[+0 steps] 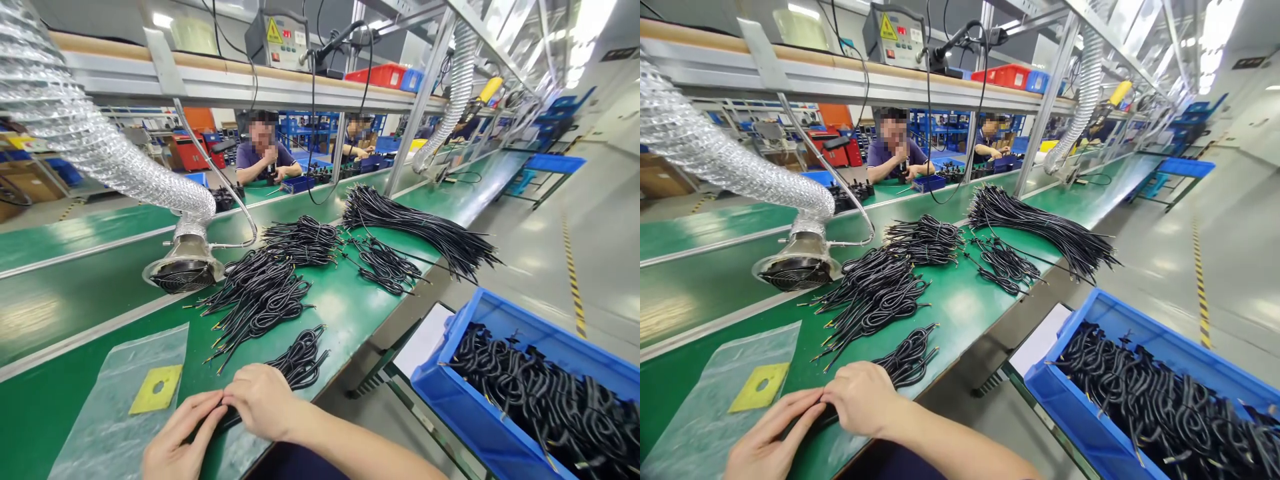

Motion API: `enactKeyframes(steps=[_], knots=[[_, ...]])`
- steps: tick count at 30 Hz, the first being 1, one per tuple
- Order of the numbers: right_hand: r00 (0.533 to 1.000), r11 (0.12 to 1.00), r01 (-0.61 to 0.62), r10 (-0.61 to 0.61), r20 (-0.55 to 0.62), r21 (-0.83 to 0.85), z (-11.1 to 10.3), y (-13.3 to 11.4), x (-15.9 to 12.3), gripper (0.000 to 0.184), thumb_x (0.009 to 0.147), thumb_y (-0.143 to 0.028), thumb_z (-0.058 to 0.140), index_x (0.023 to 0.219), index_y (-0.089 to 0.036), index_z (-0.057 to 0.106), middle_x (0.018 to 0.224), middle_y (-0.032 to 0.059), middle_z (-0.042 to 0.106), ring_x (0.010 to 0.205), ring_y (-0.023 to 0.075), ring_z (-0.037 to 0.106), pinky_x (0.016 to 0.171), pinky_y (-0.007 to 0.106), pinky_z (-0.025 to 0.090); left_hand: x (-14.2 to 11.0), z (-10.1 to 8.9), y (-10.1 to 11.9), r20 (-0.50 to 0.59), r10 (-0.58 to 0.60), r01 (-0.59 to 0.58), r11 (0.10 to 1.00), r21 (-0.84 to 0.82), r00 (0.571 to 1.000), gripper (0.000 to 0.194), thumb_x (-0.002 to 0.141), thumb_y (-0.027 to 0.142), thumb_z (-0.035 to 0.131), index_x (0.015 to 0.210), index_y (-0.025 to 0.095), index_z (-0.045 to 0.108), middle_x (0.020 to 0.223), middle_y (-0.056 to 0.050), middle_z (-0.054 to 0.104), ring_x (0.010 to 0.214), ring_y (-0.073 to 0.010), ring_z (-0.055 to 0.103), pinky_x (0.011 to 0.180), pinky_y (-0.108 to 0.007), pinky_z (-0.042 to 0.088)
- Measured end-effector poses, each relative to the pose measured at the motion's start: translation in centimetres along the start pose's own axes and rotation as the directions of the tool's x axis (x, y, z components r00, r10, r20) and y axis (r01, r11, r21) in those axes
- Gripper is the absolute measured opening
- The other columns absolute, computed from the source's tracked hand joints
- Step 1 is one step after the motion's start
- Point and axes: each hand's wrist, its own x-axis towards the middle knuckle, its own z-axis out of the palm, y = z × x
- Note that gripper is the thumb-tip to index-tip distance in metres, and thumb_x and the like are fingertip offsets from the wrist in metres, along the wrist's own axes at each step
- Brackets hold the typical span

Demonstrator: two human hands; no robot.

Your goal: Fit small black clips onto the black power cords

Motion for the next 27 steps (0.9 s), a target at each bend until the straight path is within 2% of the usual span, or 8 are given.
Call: enactKeyframes(steps=[3, 6, 10, 13, 16, 21, 25, 27], knots=[[0.999, 1.000, -0.020, 0.020, 0.027, -0.002, -0.7, -0.1, 0.4, 0.023, 0.097, -0.027, 0.052, 0.086, -0.018, 0.070, 0.075, 0.0005, 0.068, 0.072, 0.0145, 0.059, 0.069, 0.026, 0.045, -0.2, 0.2, -0.4, 0.001, -0.052, 0.052, 0.999, -0.001, 0.999, 0.033, 0.080, 0.056, 0.065, 0.079, 0.026, 0.078, 0.086, -0.002, 0.076, 0.075, -0.0187, 0.073, 0.071, -0.025, 0.061], [0.999, 0.999, -0.026, 0.024, 0.041, 0.030, -2.9, 0.1, 0.4, 0.022, 0.096, -0.033, 0.055, 0.106, -0.017, 0.067, 0.094, 0.0038, 0.071, 0.087, 0.0170, 0.062, 0.079, 0.028, 0.047, -0.4, 0.0, -0.9, 0.007, -0.132, 0.132, 0.991, 0.024, 0.991, 0.032, 0.079, 0.054, 0.066, 0.088, 0.025, 0.077, 0.096, -0.003, 0.075, 0.085, -0.0208, 0.072, 0.078, -0.030, 0.060], [0.996, 0.989, -0.077, 0.071, 0.050, 0.129, -7.1, 2.3, -1.2, 0.078, 0.075, -0.060, 0.072, 0.138, -0.019, 0.049, 0.130, 0.0124, 0.059, 0.118, 0.0252, 0.054, 0.100, 0.039, 0.043, -0.9, -0.6, -0.8, -0.037, -0.223, 0.225, 0.973, 0.051, 0.974, 0.037, 0.078, 0.050, 0.068, 0.103, 0.023, 0.073, 0.108, -0.006, 0.072, 0.098, -0.0239, 0.068, 0.092, -0.040, 0.055], [0.980, 0.987, -0.115, 0.093, 0.178, 0.116, -8.5, 4.8, -2.9, 0.094, 0.060, -0.061, 0.082, 0.138, -0.022, 0.049, 0.132, 0.0133, 0.056, 0.123, 0.0292, 0.050, 0.105, 0.045, 0.039, -1.0, -0.8, -0.4, -0.115, -0.240, 0.247, 0.967, 0.057, 0.964, 0.034, 0.083, 0.046, 0.065, 0.106, 0.021, 0.071, 0.112, -0.008, 0.071, 0.106, -0.0240, 0.065, 0.097, -0.041, 0.052], [0.970, 0.991, -0.132, 0.125, 0.206, 0.018, -8.3, 5.7, -4.3, 0.078, 0.060, -0.053, 0.086, 0.124, -0.020, 0.059, 0.116, 0.0122, 0.062, 0.108, 0.0291, 0.056, 0.095, 0.046, 0.045, -1.0, -1.1, -0.1, -0.137, -0.220, 0.229, 0.972, 0.057, 0.966, 0.029, 0.087, 0.043, 0.061, 0.101, 0.021, 0.072, 0.107, -0.007, 0.071, 0.104, -0.0229, 0.065, 0.093, -0.039, 0.052], [0.981, 0.988, -0.135, 0.144, 0.127, -0.074, -6.6, 4.8, -6.3, 0.046, 0.067, -0.038, 0.082, 0.102, -0.018, 0.061, 0.094, 0.0069, 0.064, 0.087, 0.0243, 0.058, 0.078, 0.038, 0.049, -1.5, -1.2, -0.5, -0.188, -0.102, 0.121, 0.989, 0.091, 0.977, 0.022, 0.084, 0.044, 0.063, 0.086, 0.024, 0.074, 0.093, -0.003, 0.074, 0.087, -0.0206, 0.070, 0.082, -0.032, 0.055], [0.970, 0.969, -0.240, 0.236, -0.065, -0.060, -7.2, 5.7, -7.0, 0.033, 0.065, -0.023, 0.071, 0.096, -0.021, 0.059, 0.087, 0.0036, 0.064, 0.080, 0.0212, 0.060, 0.072, 0.032, 0.049, -1.6, -1.1, -1.1, -0.248, -0.057, 0.084, 0.991, 0.101, 0.967, 0.024, 0.082, 0.046, 0.063, 0.082, 0.025, 0.073, 0.090, -0.002, 0.074, 0.082, -0.0209, 0.070, 0.078, -0.031, 0.056], [0.919, 0.943, -0.331, 0.314, -0.238, -0.033, -9.2, 6.9, -7.3, 0.029, 0.068, -0.021, 0.065, 0.097, -0.021, 0.059, 0.087, 0.0042, 0.065, 0.078, 0.0208, 0.061, 0.069, 0.031, 0.049, -1.6, -1.2, -1.0, -0.282, -0.085, 0.122, 0.986, 0.116, 0.956, 0.026, 0.082, 0.048, 0.062, 0.086, 0.025, 0.073, 0.095, -0.003, 0.074, 0.087, -0.0216, 0.069, 0.084, -0.032, 0.054]])
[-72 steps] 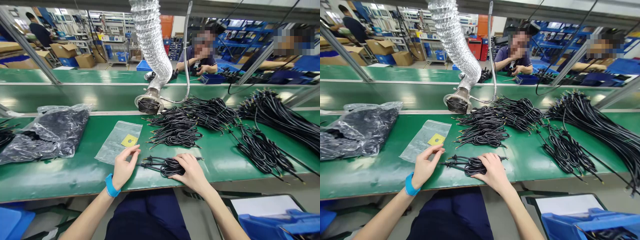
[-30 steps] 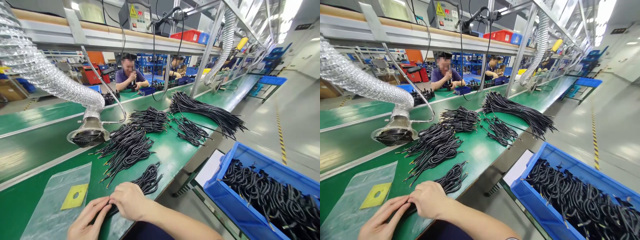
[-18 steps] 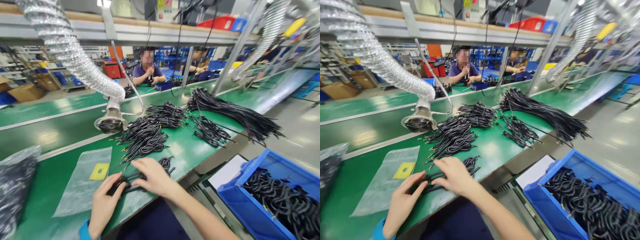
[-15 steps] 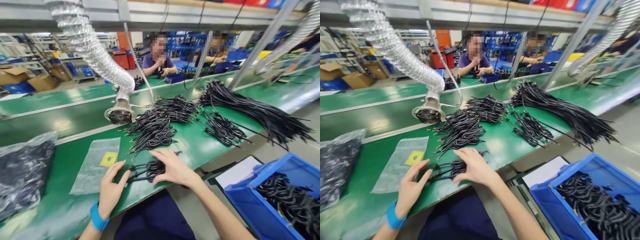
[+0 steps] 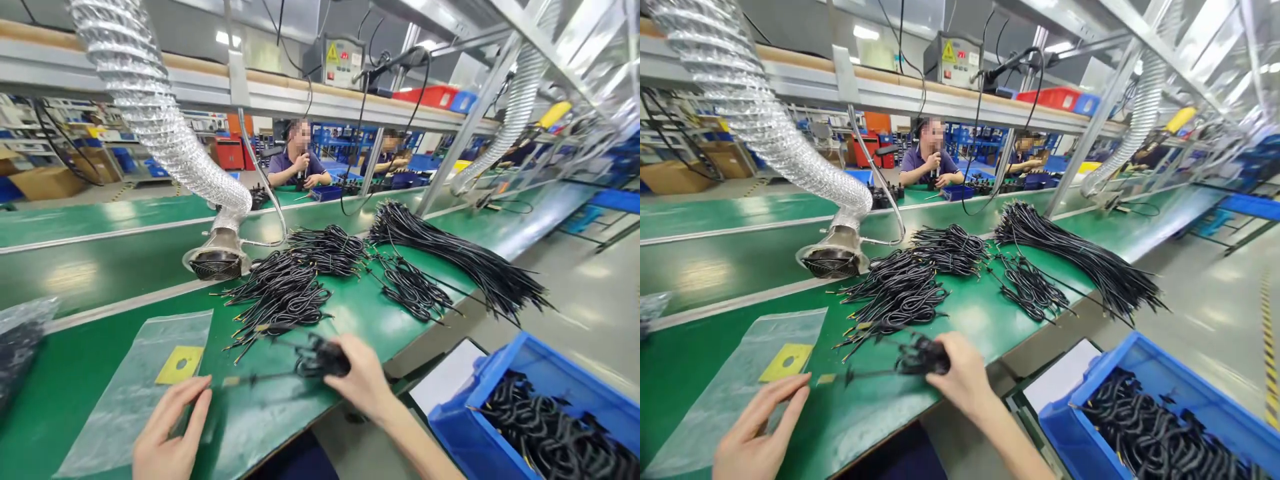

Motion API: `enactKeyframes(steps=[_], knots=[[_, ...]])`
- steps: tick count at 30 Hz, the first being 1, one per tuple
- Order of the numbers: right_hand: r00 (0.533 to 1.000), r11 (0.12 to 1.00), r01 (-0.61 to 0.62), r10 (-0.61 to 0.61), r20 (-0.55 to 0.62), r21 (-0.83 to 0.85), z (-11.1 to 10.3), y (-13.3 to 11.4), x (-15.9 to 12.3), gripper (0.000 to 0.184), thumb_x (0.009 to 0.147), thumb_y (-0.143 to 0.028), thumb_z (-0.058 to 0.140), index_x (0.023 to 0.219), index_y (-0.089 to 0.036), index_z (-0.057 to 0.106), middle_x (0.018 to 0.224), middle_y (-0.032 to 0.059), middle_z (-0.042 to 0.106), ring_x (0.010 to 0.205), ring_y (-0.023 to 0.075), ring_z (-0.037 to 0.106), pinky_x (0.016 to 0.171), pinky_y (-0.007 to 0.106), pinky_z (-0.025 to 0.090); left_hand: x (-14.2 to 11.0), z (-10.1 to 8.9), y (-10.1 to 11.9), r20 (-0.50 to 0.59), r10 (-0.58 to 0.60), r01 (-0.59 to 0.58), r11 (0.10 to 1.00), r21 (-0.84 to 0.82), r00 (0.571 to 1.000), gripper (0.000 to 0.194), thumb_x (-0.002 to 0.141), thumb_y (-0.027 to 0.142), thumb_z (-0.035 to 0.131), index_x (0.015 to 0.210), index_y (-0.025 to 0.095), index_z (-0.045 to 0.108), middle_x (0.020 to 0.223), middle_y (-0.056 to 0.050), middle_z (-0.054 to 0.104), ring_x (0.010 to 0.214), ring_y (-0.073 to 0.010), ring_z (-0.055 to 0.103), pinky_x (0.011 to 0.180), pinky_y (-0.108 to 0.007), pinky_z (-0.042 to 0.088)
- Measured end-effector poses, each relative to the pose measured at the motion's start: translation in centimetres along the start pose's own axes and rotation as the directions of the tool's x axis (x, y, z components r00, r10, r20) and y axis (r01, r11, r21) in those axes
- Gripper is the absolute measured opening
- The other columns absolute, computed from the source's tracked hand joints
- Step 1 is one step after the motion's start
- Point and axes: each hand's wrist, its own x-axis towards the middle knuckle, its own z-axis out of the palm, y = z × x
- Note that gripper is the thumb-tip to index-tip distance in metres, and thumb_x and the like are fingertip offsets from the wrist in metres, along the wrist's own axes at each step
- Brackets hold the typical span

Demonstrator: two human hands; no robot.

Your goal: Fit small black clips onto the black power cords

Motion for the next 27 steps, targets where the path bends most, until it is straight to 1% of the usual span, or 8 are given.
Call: enactKeyframes(steps=[2, 6, 8, 13, 16, 21, 24, 27], knots=[[0.967, 0.989, -0.144, 0.133, -0.218, -0.035, -2.7, 2.0, 1.3, 0.026, 0.073, -0.027, 0.061, 0.098, -0.021, 0.060, 0.086, 0.0051, 0.066, 0.076, 0.0214, 0.062, 0.068, 0.031, 0.049, 0.0, -0.1, 0.1, -0.012, -0.034, 0.035, 0.999, 0.014, 0.999, 0.027, 0.082, 0.048, 0.061, 0.089, 0.024, 0.072, 0.099, -0.003, 0.073, 0.090, -0.0219, 0.068, 0.088, -0.033, 0.053], [0.713, 0.829, -0.529, 0.316, -0.626, -0.184, -8.3, 7.6, 5.2, 0.042, 0.075, -0.053, 0.063, 0.096, -0.017, 0.061, 0.088, 0.0122, 0.065, 0.080, 0.0285, 0.061, 0.071, 0.039, 0.047, 0.2, 0.2, 0.1, 0.031, -0.027, 0.027, 1.000, 0.008, 0.999, 0.025, 0.083, 0.046, 0.062, 0.086, 0.024, 0.072, 0.094, -0.003, 0.073, 0.086, -0.0205, 0.069, 0.084, -0.031, 0.053], [0.645, 0.743, -0.623, 0.310, -0.699, -0.245, -9.8, 10.8, 6.9, 0.054, 0.077, -0.061, 0.060, 0.101, -0.012, 0.061, 0.094, 0.0200, 0.064, 0.088, 0.0348, 0.060, 0.075, 0.044, 0.045, 0.3, 0.5, 0.3, 0.055, 0.002, -0.002, 1.000, 0.004, 0.998, 0.023, 0.083, 0.044, 0.063, 0.084, 0.024, 0.073, 0.092, -0.003, 0.073, 0.084, -0.0201, 0.069, 0.081, -0.030, 0.055], [0.776, 0.679, -0.616, 0.437, -0.454, -0.399, -7.3, 17.4, 7.8, 0.068, 0.087, -0.063, 0.042, 0.106, 0.000, 0.061, 0.096, 0.0323, 0.060, 0.098, 0.0453, 0.058, 0.077, 0.056, 0.041, 0.4, 1.1, 1.3, 0.109, 0.064, -0.061, 0.998, -0.029, 0.992, 0.021, 0.089, 0.036, 0.058, 0.086, 0.022, 0.074, 0.087, -0.005, 0.074, 0.080, -0.0189, 0.070, 0.075, -0.029, 0.057], [0.811, 0.742, -0.536, 0.320, -0.489, -0.403, -4.6, 18.9, 7.0, 0.072, 0.091, -0.059, 0.029, 0.118, 0.001, 0.059, 0.111, 0.0360, 0.057, 0.110, 0.0487, 0.053, 0.085, 0.065, 0.035, 0.3, 1.2, 1.5, 0.131, 0.066, -0.061, 0.997, -0.048, 0.989, 0.021, 0.091, 0.029, 0.055, 0.089, 0.021, 0.074, 0.085, -0.005, 0.073, 0.078, -0.0168, 0.069, 0.073, -0.026, 0.056], [0.838, 0.914, -0.201, -0.026, -0.545, -0.353, -1.4, 13.7, 7.4, 0.058, 0.092, -0.054, 0.041, 0.128, -0.011, 0.057, 0.119, 0.0300, 0.058, 0.116, 0.0433, 0.054, 0.093, 0.060, 0.037, 0.1, 1.3, 1.3, 0.154, 0.107, -0.100, 0.994, -0.049, 0.982, 0.022, 0.094, 0.023, 0.051, 0.091, 0.019, 0.073, 0.079, -0.005, 0.071, 0.072, -0.0146, 0.067, 0.067, -0.025, 0.053], [0.926, 0.939, 0.221, -0.287, -0.244, -0.263, 1.9, 6.3, 7.7, 0.040, 0.094, -0.044, 0.049, 0.124, -0.018, 0.057, 0.110, 0.0168, 0.064, 0.104, 0.0315, 0.060, 0.090, 0.050, 0.045, -0.1, 1.3, 1.2, 0.182, 0.160, -0.157, 0.987, -0.029, 0.970, 0.025, 0.095, 0.022, 0.048, 0.092, 0.019, 0.073, 0.078, -0.006, 0.071, 0.070, -0.0147, 0.066, 0.066, -0.026, 0.051], [0.899, 0.880, 0.423, -0.437, -0.020, -0.217, 5.7, 0.1, 7.8, 0.034, 0.096, -0.041, 0.048, 0.120, -0.019, 0.057, 0.107, 0.0140, 0.064, 0.099, 0.0282, 0.059, 0.085, 0.044, 0.049, -0.5, 1.1, 1.3, 0.175, 0.186, -0.188, 0.982, -0.004, 0.967, 0.026, 0.096, 0.022, 0.047, 0.092, 0.019, 0.073, 0.075, -0.006, 0.070, 0.068, -0.0149, 0.065, 0.064, -0.026, 0.050]])
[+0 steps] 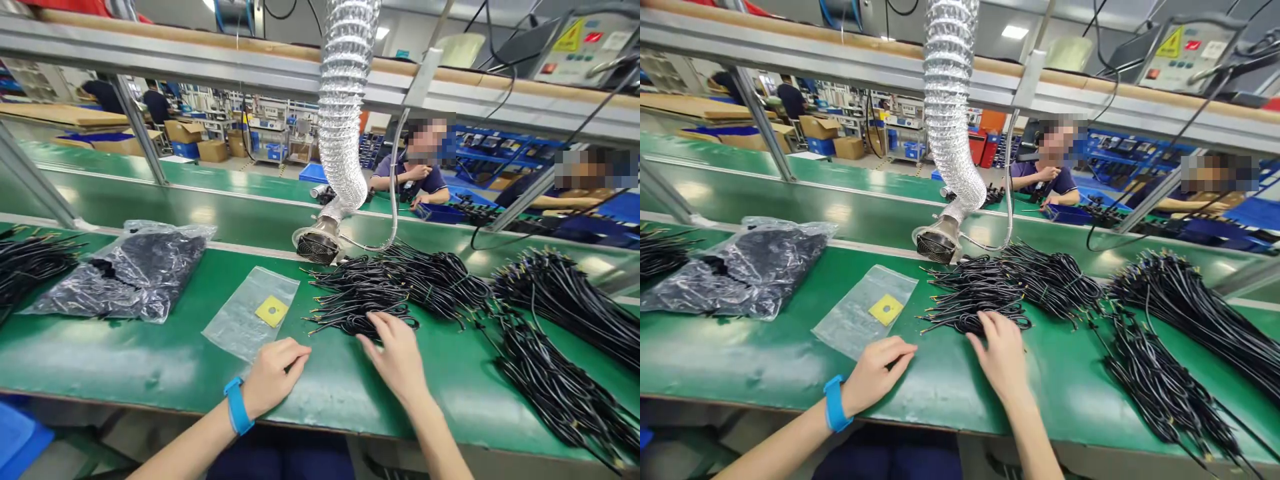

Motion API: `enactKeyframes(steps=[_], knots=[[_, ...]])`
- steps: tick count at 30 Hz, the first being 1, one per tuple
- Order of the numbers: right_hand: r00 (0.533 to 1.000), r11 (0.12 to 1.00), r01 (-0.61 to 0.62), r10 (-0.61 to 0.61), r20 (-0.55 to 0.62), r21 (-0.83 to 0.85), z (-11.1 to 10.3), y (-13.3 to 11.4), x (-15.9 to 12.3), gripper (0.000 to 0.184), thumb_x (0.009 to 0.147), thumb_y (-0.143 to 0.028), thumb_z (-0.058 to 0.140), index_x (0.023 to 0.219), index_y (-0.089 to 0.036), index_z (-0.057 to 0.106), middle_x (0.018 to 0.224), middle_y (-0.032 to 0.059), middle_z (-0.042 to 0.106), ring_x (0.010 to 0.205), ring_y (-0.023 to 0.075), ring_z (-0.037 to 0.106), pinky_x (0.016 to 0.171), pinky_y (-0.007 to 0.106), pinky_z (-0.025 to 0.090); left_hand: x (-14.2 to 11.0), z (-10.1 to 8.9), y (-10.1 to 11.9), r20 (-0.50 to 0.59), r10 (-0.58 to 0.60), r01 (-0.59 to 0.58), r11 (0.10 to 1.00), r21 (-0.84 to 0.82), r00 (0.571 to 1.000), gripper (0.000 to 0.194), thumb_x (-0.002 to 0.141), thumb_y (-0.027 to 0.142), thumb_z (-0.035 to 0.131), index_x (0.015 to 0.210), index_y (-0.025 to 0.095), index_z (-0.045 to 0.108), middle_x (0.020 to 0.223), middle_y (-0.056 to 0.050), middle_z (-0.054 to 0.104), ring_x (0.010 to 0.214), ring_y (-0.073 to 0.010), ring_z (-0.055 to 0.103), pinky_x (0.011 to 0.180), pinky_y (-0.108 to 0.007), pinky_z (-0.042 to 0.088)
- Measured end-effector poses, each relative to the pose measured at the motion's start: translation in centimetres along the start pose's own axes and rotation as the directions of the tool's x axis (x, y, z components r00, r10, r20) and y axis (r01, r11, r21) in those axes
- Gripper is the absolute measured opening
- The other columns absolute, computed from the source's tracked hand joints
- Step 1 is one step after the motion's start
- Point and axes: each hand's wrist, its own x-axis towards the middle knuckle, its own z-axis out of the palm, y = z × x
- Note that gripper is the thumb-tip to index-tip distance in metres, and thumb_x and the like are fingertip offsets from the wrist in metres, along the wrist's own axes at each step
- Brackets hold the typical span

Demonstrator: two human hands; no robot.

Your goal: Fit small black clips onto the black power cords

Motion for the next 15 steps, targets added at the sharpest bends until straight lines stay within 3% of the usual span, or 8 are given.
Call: enactKeyframes(steps=[3, 7, 9, 11, 15], knots=[[0.997, 0.999, 0.024, -0.021, 0.078, -0.042, 2.0, -2.5, 0.8, 0.033, 0.099, -0.039, 0.042, 0.115, -0.015, 0.058, 0.101, 0.0157, 0.064, 0.093, 0.0292, 0.058, 0.077, 0.043, 0.050, -0.7, -0.5, 0.3, -0.040, -0.014, 0.013, 1.000, -0.010, 0.999, 0.023, 0.095, 0.021, 0.049, 0.092, 0.019, 0.072, 0.074, -0.005, 0.070, 0.067, -0.0147, 0.064, 0.064, -0.026, 0.050], [0.997, 1.000, 0.010, -0.012, 0.077, 0.027, 2.2, -1.7, -0.5, 0.031, 0.099, -0.043, 0.041, 0.107, -0.018, 0.057, 0.094, 0.0124, 0.062, 0.086, 0.0270, 0.059, 0.074, 0.041, 0.050, -1.4, -3.4, -0.2, -0.091, -0.071, 0.071, 0.997, -0.007, 0.993, 0.022, 0.094, 0.022, 0.051, 0.091, 0.019, 0.073, 0.074, -0.004, 0.071, 0.067, -0.0136, 0.066, 0.065, -0.024, 0.051], [0.997, 0.997, 0.009, -0.015, 0.072, 0.074, 1.4, -1.0, -1.5, 0.030, 0.098, -0.045, 0.043, 0.108, -0.020, 0.055, 0.093, 0.0100, 0.060, 0.084, 0.0254, 0.059, 0.072, 0.038, 0.051, -1.6, -6.4, -1.4, -0.151, -0.119, 0.128, 0.990, 0.053, 0.981, 0.022, 0.093, 0.025, 0.052, 0.089, 0.020, 0.073, 0.080, -0.004, 0.074, 0.072, -0.0142, 0.068, 0.070, -0.024, 0.052], [0.996, 0.994, 0.013, -0.023, 0.088, 0.106, 0.4, -0.6, -2.6, 0.026, 0.096, -0.043, 0.045, 0.107, -0.021, 0.054, 0.092, 0.0082, 0.059, 0.082, 0.0235, 0.060, 0.069, 0.036, 0.051, -1.7, -10.5, -3.6, -0.264, -0.195, 0.239, 0.960, 0.145, 0.945, 0.023, 0.091, 0.029, 0.053, 0.087, 0.020, 0.074, 0.087, -0.004, 0.076, 0.079, -0.0158, 0.069, 0.075, -0.025, 0.052], [0.990, 0.991, 0.049, -0.064, 0.124, 0.121, -1.1, -1.7, -3.8, 0.017, 0.093, -0.034, 0.047, 0.101, -0.020, 0.054, 0.096, 0.0087, 0.059, 0.084, 0.0221, 0.061, 0.072, 0.034, 0.051, -1.8, -19.9, -10.1, -0.552, -0.286, 0.536, 0.759, 0.368, 0.783, 0.025, 0.082, 0.041, 0.057, 0.082, 0.020, 0.072, 0.082, -0.002, 0.075, 0.071, -0.0172, 0.065, 0.069, -0.025, 0.050]])
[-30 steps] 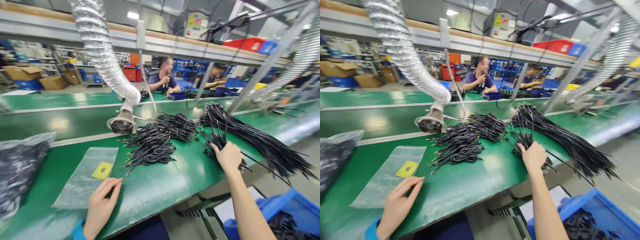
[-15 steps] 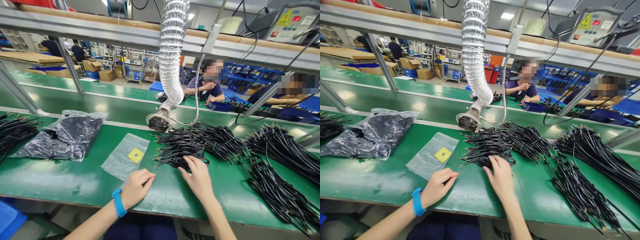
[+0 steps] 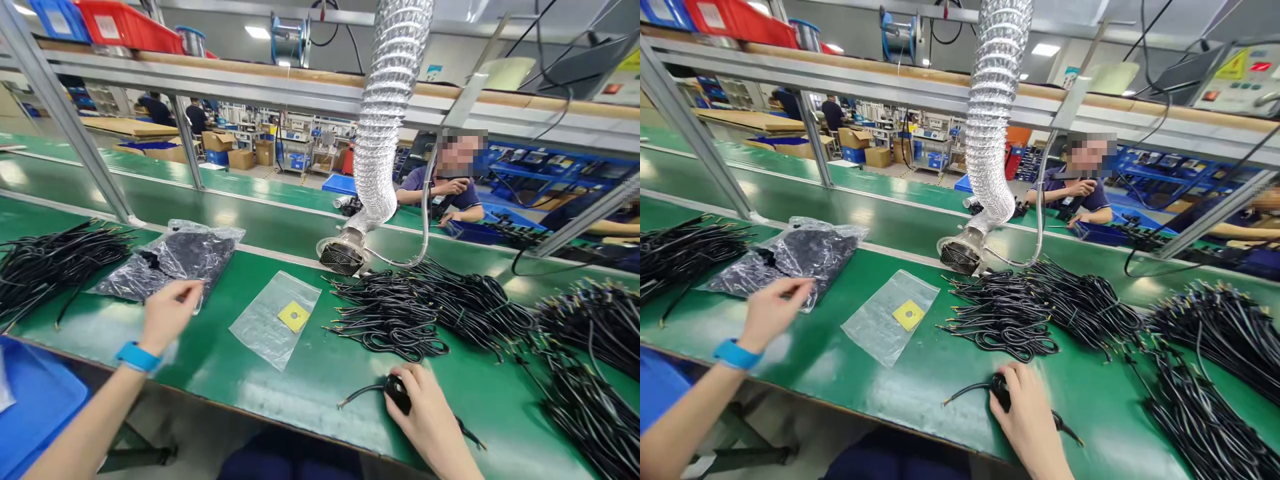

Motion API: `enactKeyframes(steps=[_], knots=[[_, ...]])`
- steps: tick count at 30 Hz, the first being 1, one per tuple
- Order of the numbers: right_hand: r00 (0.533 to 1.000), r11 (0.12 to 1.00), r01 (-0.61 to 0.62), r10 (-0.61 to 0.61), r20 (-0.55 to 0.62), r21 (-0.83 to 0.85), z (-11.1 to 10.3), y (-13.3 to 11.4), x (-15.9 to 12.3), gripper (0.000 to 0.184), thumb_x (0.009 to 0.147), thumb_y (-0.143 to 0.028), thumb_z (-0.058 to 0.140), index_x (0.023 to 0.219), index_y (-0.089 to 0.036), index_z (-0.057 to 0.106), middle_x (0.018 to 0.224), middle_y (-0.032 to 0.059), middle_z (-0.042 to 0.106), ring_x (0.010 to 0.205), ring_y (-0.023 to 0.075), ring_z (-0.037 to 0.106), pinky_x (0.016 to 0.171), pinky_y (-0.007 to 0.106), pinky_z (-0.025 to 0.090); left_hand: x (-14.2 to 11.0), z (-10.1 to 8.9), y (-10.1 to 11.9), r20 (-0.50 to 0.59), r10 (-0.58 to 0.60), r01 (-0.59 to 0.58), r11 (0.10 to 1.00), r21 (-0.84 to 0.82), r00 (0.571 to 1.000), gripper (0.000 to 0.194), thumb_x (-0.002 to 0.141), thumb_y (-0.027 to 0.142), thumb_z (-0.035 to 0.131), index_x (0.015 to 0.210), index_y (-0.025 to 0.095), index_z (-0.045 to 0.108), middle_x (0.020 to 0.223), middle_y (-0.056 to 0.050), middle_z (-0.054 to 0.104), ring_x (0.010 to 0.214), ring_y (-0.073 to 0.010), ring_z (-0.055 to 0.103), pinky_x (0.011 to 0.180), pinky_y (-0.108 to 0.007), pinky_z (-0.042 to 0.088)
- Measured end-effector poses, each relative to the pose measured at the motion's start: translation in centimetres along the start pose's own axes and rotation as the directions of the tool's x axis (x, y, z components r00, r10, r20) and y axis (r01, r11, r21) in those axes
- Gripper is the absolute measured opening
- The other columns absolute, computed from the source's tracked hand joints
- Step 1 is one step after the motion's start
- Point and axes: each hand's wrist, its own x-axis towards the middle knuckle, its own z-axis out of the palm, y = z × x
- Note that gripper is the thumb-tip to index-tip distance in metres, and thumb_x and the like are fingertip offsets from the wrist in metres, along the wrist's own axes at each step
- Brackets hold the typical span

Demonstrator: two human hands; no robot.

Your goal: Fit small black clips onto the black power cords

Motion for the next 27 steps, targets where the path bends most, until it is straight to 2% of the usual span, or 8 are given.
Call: enactKeyframes(steps=[2, 4, 6, 9, 12, 15, 20, 27], knots=[[0.999, 0.999, 0.046, -0.046, 0.007, 0.004, 0.0, -1.3, 0.2, 0.018, 0.095, -0.030, 0.045, 0.105, -0.019, 0.056, 0.101, 0.0097, 0.061, 0.089, 0.0222, 0.061, 0.075, 0.035, 0.051, 3.1, -0.7, -3.8, -0.051, -0.092, 0.102, 0.964, 0.245, 0.994, 0.023, 0.079, 0.039, 0.056, 0.074, 0.021, 0.070, 0.075, -0.001, 0.071, 0.068, -0.0183, 0.061, 0.067, -0.027, 0.049], [0.993, 0.993, 0.117, -0.118, 0.020, 0.028, 0.4, -2.7, 1.0, 0.020, 0.097, -0.026, 0.042, 0.105, -0.020, 0.058, 0.099, 0.0085, 0.063, 0.088, 0.0210, 0.062, 0.078, 0.035, 0.050, 5.4, -0.5, -6.4, 0.049, -0.120, 0.094, 0.927, 0.364, 0.992, 0.022, 0.077, 0.034, 0.053, 0.067, 0.021, 0.067, 0.073, -0.003, 0.069, 0.069, -0.0206, 0.060, 0.070, -0.030, 0.050], [0.985, 0.985, 0.165, -0.168, 0.046, 0.057, 1.0, -3.9, 1.9, 0.024, 0.100, -0.023, 0.038, 0.097, -0.021, 0.062, 0.090, 0.0060, 0.065, 0.082, 0.0191, 0.061, 0.077, 0.034, 0.049, 6.9, 0.3, -7.7, 0.190, -0.089, 0.015, 0.933, 0.358, 0.978, 0.017, 0.074, 0.030, 0.053, 0.065, 0.020, 0.065, 0.076, -0.004, 0.069, 0.077, -0.0222, 0.062, 0.079, -0.032, 0.051], [0.990, 0.988, 0.133, -0.135, 0.035, 0.075, 2.2, -4.8, 3.2, 0.034, 0.102, -0.024, 0.035, 0.086, -0.021, 0.065, 0.077, 0.0040, 0.065, 0.071, 0.0174, 0.060, 0.069, 0.031, 0.047, 7.9, 1.8, -7.9, 0.297, -0.040, -0.055, 0.950, 0.307, 0.954, 0.014, 0.073, 0.027, 0.055, 0.075, 0.020, 0.067, 0.086, -0.003, 0.070, 0.088, -0.0209, 0.064, 0.088, -0.030, 0.050], [0.996, 0.994, 0.031, -0.022, -0.090, 0.106, 3.2, -4.8, 4.1, 0.039, 0.103, -0.032, 0.034, 0.096, -0.019, 0.069, 0.075, 0.0049, 0.066, 0.067, 0.0166, 0.062, 0.062, 0.027, 0.046, 8.3, 2.4, -7.7, 0.298, -0.082, -0.031, 0.935, 0.354, 0.951, 0.022, 0.075, 0.027, 0.056, 0.091, 0.016, 0.067, 0.096, -0.006, 0.070, 0.085, -0.0212, 0.065, 0.088, -0.033, 0.051], [0.988, 0.988, -0.031, 0.053, -0.145, 0.152, 3.8, -5.1, 5.4, 0.042, 0.104, -0.037, 0.033, 0.105, -0.018, 0.070, 0.075, 0.0050, 0.066, 0.062, 0.0152, 0.061, 0.057, 0.026, 0.045, 8.3, 2.0, -7.9, 0.290, -0.150, 0.008, 0.898, 0.440, 0.945, 0.021, 0.075, 0.031, 0.062, 0.085, 0.014, 0.068, 0.095, -0.012, 0.070, 0.087, -0.0254, 0.066, 0.087, -0.035, 0.051], [0.993, 0.981, 0.063, -0.044, -0.107, 0.185, 4.8, -8.3, 8.9, 0.041, 0.103, -0.034, 0.032, 0.116, -0.018, 0.068, 0.072, 0.0033, 0.057, 0.063, 0.0160, 0.056, 0.060, 0.027, 0.042, 8.4, 1.9, -8.8, 0.351, -0.225, 0.016, 0.860, 0.510, 0.909, 0.014, 0.080, 0.030, 0.063, 0.085, 0.020, 0.072, 0.101, -0.009, 0.072, 0.095, -0.0235, 0.067, 0.085, -0.028, 0.051], [0.991, 0.984, 0.086, -0.067, -0.116, 0.158, 8.3, -11.1, 11.4, 0.035, 0.100, -0.019, 0.037, 0.103, -0.018, 0.072, 0.070, 0.0028, 0.059, 0.064, 0.0155, 0.054, 0.061, 0.028, 0.038, 8.5, 2.6, -8.6, 0.338, -0.334, 0.062, 0.787, 0.614, 0.880, 0.023, 0.081, 0.029, 0.060, 0.091, 0.012, 0.072, 0.101, -0.020, 0.071, 0.097, -0.0324, 0.067, 0.086, -0.039, 0.051]])
